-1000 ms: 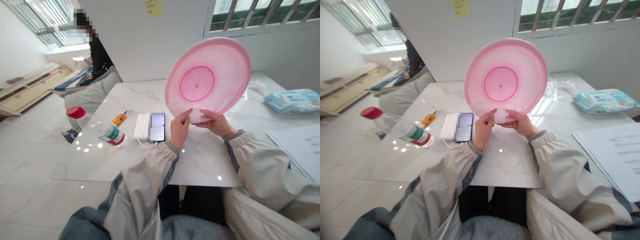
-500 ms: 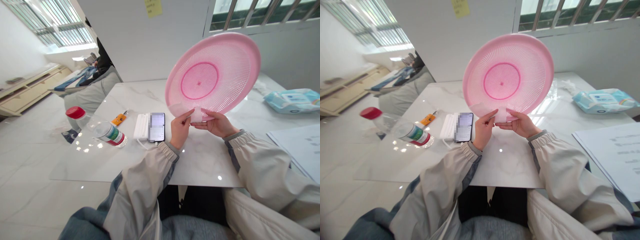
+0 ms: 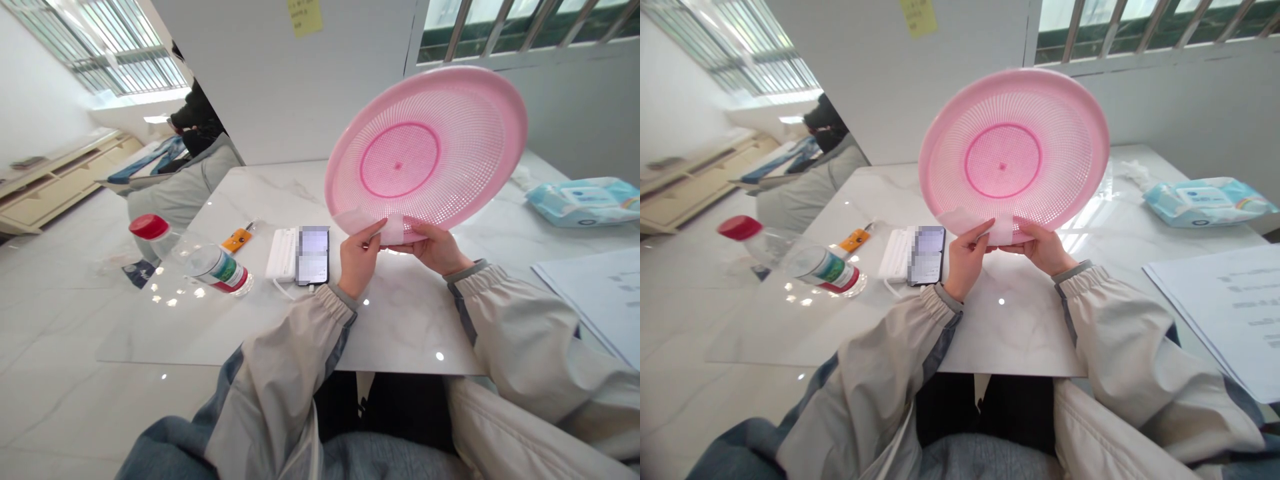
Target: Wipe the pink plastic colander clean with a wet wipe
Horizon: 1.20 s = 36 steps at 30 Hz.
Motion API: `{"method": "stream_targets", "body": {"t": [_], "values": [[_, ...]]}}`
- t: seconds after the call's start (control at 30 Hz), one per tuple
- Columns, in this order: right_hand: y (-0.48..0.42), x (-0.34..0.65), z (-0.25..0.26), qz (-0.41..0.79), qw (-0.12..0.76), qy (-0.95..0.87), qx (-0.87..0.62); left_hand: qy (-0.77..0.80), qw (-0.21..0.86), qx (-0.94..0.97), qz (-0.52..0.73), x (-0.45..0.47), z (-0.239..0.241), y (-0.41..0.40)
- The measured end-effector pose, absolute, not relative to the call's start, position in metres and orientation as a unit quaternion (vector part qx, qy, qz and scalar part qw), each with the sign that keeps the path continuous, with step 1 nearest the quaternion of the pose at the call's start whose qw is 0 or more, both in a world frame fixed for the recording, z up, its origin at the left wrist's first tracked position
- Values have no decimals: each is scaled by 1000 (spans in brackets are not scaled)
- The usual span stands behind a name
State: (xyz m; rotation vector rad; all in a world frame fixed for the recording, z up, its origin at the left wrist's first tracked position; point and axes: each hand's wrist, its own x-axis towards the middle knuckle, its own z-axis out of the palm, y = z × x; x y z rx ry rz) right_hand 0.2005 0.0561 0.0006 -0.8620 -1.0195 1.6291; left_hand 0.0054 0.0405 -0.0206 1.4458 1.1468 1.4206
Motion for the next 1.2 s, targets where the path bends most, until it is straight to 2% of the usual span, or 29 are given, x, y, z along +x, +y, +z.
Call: {"method": "stream_targets", "body": {"t": [0.8,1.2], "values": [[56,190,2,645,528,-431,-345,474,316,604,557,5,-12,36],[55,190,-1,646,528,-450,-319,461,409,551,564,7,-24,45]]}}
